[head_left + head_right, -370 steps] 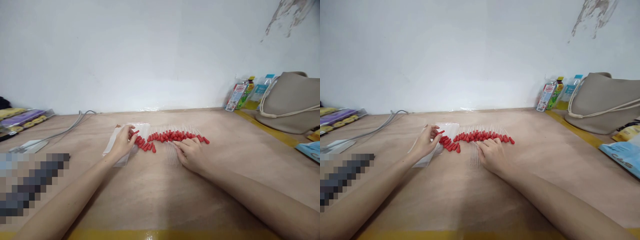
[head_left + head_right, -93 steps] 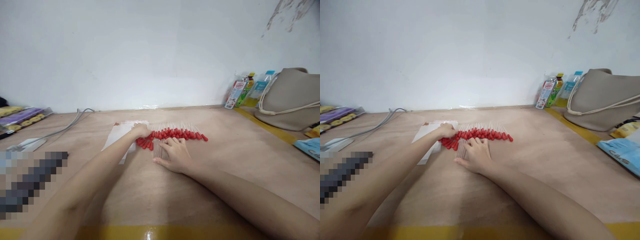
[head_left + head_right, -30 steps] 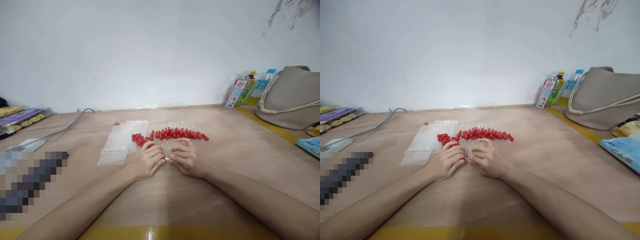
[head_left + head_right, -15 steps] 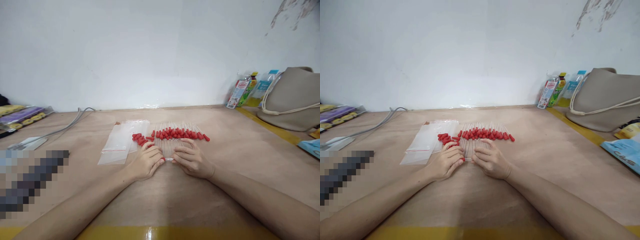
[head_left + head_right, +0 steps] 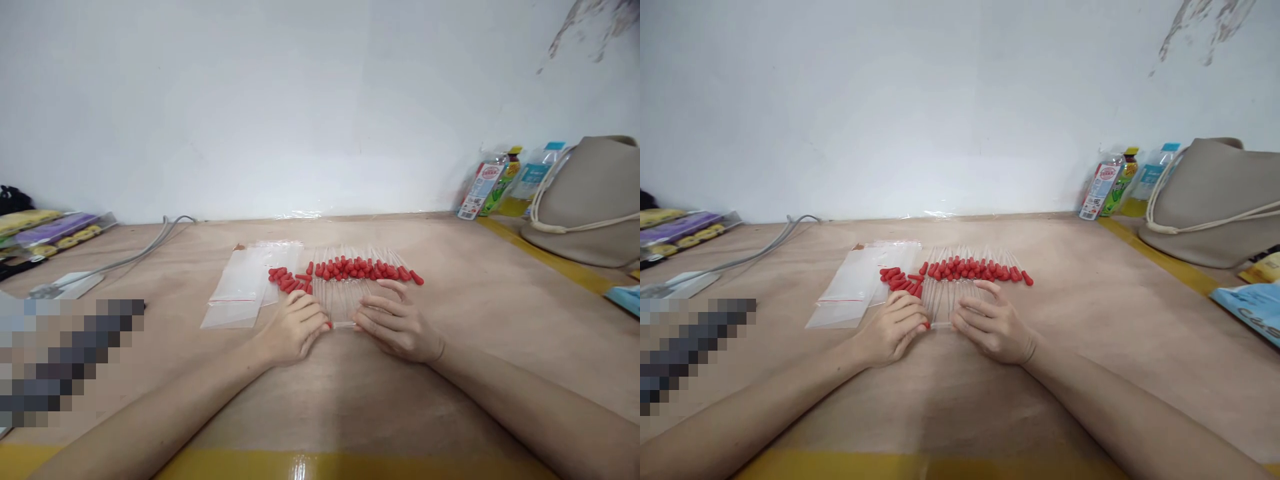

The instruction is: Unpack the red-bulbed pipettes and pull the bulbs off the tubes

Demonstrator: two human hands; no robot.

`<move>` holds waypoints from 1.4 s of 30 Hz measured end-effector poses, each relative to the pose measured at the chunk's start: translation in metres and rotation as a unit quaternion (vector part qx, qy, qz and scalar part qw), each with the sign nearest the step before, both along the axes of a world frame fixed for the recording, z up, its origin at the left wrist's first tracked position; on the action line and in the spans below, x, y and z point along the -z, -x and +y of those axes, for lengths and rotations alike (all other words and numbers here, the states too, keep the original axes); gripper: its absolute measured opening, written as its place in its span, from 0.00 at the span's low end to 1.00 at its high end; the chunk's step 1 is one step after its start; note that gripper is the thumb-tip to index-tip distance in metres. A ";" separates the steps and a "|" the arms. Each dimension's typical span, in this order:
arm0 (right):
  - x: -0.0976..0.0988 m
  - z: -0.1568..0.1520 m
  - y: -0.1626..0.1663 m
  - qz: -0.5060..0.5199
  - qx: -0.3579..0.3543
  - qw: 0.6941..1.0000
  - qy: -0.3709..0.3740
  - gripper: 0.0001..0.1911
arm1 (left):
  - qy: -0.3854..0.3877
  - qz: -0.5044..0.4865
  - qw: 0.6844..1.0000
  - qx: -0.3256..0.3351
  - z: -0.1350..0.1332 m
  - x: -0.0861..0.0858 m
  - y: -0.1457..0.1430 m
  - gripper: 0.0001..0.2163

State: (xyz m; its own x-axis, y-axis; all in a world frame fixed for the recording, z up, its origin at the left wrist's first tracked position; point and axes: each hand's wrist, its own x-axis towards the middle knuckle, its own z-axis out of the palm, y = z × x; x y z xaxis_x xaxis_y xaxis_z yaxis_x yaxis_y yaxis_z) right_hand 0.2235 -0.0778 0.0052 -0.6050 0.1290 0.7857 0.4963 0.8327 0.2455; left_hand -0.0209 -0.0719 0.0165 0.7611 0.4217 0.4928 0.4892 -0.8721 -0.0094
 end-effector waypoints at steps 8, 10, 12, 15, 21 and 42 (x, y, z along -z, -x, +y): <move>0.005 0.016 -0.015 0.086 0.152 0.982 0.077 0.07 | 0.033 -0.121 0.989 -0.078 0.017 0.000 0.017 0.08; 0.007 0.017 -0.010 0.093 0.174 0.975 0.103 0.09 | 0.019 -0.156 0.979 -0.130 0.026 -0.005 0.021 0.10; 0.006 0.018 -0.004 0.099 0.194 0.967 0.136 0.11 | 0.014 -0.172 0.966 -0.191 0.036 -0.010 0.026 0.12; 0.003 0.019 0.003 0.110 0.203 0.957 0.178 0.12 | 0.039 -0.180 0.952 -0.243 0.047 -0.017 0.036 0.12; -0.006 0.024 0.018 0.097 0.209 0.959 0.167 0.09 | 0.087 -0.198 0.946 -0.243 0.062 -0.015 0.044 0.08; -0.002 0.014 0.053 -0.003 0.253 0.955 0.152 0.15 | 0.055 -0.120 0.971 -0.198 0.062 -0.007 0.044 0.10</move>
